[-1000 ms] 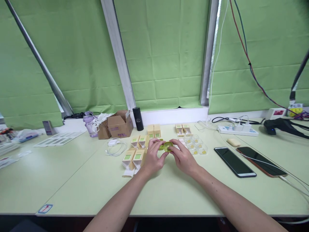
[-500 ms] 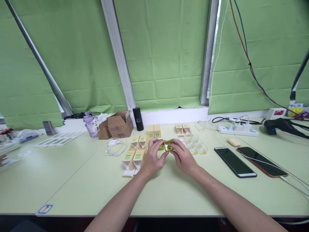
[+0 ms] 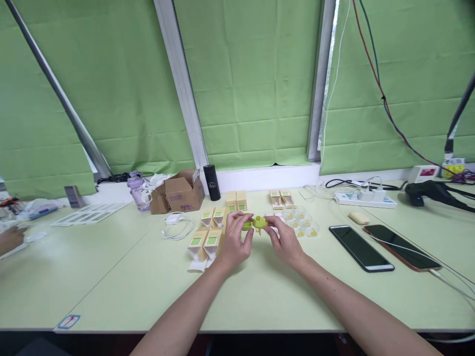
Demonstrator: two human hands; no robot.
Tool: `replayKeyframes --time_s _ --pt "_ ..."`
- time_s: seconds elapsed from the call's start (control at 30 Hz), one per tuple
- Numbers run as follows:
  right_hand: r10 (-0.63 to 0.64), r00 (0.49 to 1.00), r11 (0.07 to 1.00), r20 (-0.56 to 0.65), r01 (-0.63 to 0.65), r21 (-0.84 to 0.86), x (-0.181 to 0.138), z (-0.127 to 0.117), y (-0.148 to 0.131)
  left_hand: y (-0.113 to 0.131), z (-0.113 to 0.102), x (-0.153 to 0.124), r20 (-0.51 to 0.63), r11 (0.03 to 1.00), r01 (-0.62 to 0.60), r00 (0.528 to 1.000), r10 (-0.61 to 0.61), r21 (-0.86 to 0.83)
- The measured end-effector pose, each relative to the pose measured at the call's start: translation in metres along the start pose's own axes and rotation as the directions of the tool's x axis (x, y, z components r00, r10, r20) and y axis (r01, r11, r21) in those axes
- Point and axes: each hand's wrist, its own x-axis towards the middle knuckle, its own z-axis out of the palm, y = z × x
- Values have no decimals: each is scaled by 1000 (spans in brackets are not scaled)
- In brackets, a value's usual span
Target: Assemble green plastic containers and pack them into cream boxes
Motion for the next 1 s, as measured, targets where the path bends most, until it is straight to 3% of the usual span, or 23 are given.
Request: replayKeyframes --time_s 0.23,0.5,0.73,0.87,1.0 --pt "135 991 991 4 -135 20 -1 1 2 -1 3 -2 36 998 -13 999 10 69" --pt "189 982 980 13 -189 63 0 1 0 -3 9 -5 121 983 -94 990 76 156" --pt "227 973 969 48 -231 85 1 -1 -2 -3 10 -5 102 976 -122 989 105 179" --pt "210 977 973 29 -212 94 2 -5 -1 -4 11 -4 81 988 -80 994 70 132" --pt "219 975 968 -32 -214 128 4 -9 1 -8 12 -4 64 998 51 996 -54 49"
